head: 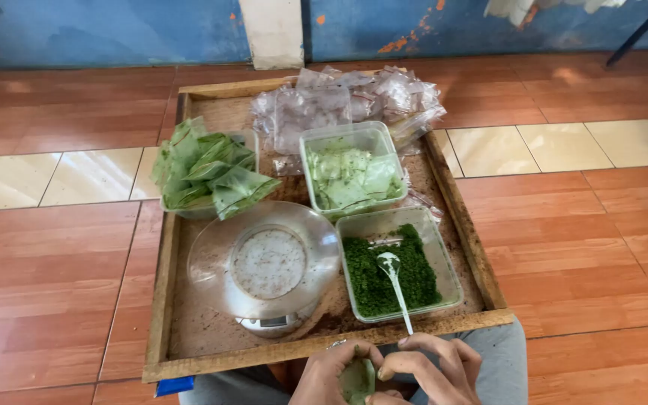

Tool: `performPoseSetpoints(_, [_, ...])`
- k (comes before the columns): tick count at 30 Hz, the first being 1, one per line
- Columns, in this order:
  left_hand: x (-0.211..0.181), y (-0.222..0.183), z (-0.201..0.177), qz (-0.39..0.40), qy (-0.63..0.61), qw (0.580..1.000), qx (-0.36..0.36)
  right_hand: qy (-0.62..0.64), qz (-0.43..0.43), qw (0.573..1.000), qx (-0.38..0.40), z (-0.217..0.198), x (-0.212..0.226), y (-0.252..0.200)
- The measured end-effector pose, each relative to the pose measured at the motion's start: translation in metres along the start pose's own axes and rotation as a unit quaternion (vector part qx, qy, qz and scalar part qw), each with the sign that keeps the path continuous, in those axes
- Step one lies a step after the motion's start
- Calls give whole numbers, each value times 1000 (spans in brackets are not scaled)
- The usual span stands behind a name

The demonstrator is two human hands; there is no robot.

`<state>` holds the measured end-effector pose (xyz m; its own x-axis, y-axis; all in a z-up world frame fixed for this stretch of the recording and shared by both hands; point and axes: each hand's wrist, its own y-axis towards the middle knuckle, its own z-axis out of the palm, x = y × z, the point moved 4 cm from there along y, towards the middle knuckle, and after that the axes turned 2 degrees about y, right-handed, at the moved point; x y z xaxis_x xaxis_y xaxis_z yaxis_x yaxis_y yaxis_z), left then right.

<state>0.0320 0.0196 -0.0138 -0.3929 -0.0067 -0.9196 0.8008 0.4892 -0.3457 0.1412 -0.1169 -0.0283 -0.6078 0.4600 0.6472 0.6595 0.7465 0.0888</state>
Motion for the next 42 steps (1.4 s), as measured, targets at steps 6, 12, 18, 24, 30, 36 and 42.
performPoseSetpoints(6, [0, -8, -13, 59, 42, 991, 112, -25, -151, 988, -4, -16, 61, 10])
performPoseSetpoints(12, [-9, -24, -26, 150, -75, 977, 132, -63, -417, 906, 32, -16, 81, 14])
performPoseSetpoints(18, [-4, -27, -30, 156, -3, 980, 126, -23, -380, 910, 163, -24, 92, 16])
performPoseSetpoints(24, [-14, -27, -25, 197, -4, 971, 136, -33, -375, 913, 155, -28, 93, 17])
performPoseSetpoints(30, [-15, -25, -15, 90, -117, 969, 196, -58, -415, 903, 99, -32, 74, 15])
performPoseSetpoints(36, [-31, -18, -15, 22, -115, 958, 263, 29, -372, 910, 181, -49, 67, 19])
performPoseSetpoints(42, [-55, -8, -10, -41, -33, 973, 227, 16, -324, 923, 209, -45, 38, 19])
